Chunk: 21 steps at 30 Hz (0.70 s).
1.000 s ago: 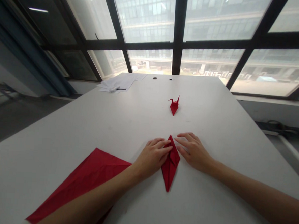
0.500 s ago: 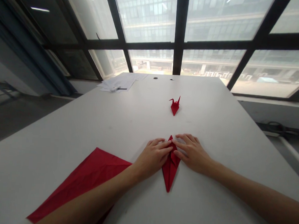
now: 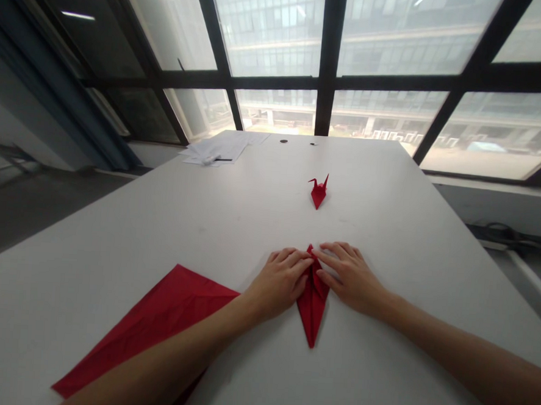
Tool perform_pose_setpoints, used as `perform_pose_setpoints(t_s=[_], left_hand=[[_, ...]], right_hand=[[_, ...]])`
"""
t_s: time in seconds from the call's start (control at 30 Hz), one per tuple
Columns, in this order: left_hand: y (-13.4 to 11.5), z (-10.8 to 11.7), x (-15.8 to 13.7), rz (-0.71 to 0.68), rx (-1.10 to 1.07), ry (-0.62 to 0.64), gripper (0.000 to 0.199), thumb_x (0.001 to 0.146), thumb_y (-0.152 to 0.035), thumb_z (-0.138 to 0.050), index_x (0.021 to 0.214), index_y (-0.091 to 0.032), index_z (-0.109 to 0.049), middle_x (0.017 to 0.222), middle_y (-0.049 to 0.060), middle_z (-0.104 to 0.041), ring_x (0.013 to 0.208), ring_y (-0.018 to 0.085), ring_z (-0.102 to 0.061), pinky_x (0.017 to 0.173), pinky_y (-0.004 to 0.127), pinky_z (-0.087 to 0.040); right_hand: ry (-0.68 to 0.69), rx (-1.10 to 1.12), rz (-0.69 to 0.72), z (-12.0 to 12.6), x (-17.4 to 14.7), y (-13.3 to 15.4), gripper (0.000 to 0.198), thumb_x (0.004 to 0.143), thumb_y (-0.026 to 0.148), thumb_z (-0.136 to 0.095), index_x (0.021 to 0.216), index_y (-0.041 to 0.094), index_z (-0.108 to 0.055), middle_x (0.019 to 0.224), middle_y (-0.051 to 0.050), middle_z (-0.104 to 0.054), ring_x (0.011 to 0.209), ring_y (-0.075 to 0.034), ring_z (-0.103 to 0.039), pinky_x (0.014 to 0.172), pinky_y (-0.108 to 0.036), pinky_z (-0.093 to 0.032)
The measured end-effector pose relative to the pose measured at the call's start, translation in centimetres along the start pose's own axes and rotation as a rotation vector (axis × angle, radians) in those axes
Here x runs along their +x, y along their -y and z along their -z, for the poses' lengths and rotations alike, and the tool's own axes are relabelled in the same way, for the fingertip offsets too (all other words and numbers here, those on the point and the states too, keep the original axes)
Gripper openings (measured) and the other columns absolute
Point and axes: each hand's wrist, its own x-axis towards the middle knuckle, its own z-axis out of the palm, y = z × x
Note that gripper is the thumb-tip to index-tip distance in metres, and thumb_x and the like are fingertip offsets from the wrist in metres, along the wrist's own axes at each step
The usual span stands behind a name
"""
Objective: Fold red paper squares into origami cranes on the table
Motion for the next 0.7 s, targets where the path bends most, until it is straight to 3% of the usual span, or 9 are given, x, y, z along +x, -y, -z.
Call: perform_pose_setpoints(t_s=[0.2,0.37,0.53,0.7], left_hand=[[0.1,0.1,0.2,0.021,-0.038,-0.011,0.028,0.095,-0.021,-0.055,0.123,-0.024,-0.060,0.124,0.005,-0.065,0.119,0.023,-0.053,0.104,0.041,-0.041],[0.1,0.0,0.0,0.012,-0.016,-0.011,0.028,0.094,-0.024,-0.058,0.122,-0.025,-0.062,0.123,0.005,-0.064,0.117,0.024,-0.053,0.102,0.041,-0.041],[0.1,0.1,0.0,-0.019,0.017,0.007,0.032,0.094,-0.025,-0.058,0.125,-0.027,-0.061,0.134,0.005,-0.058,0.126,0.025,-0.047,0.106,0.043,-0.039],[0.4,0.5,0.2,-0.061,0.048,0.049,0.034,0.095,-0.029,-0.057,0.129,-0.027,-0.057,0.136,0.004,-0.059,0.127,0.024,-0.047,0.107,0.042,-0.039]], right_hand=[[-0.019,0.030,-0.027,0.2,0.0,0.1,0.032,0.095,0.033,-0.056,0.126,0.026,-0.064,0.130,-0.009,-0.062,0.123,-0.028,-0.049,0.104,-0.048,-0.039],[-0.051,0.115,-0.093,1.2,-0.1,1.5,0.026,0.089,0.039,-0.064,0.110,0.024,-0.070,0.101,-0.008,-0.067,0.098,-0.025,-0.058,0.091,-0.041,-0.046],[0.010,0.119,-0.156,1.5,-0.3,2.3,0.018,0.086,0.026,-0.064,0.102,0.024,-0.071,0.087,-0.003,-0.065,0.086,-0.022,-0.058,0.085,-0.037,-0.045],[0.021,0.133,-0.149,1.2,-0.4,2.2,0.018,0.086,0.020,-0.058,0.099,0.024,-0.071,0.087,-0.003,-0.066,0.087,-0.021,-0.059,0.086,-0.036,-0.043]])
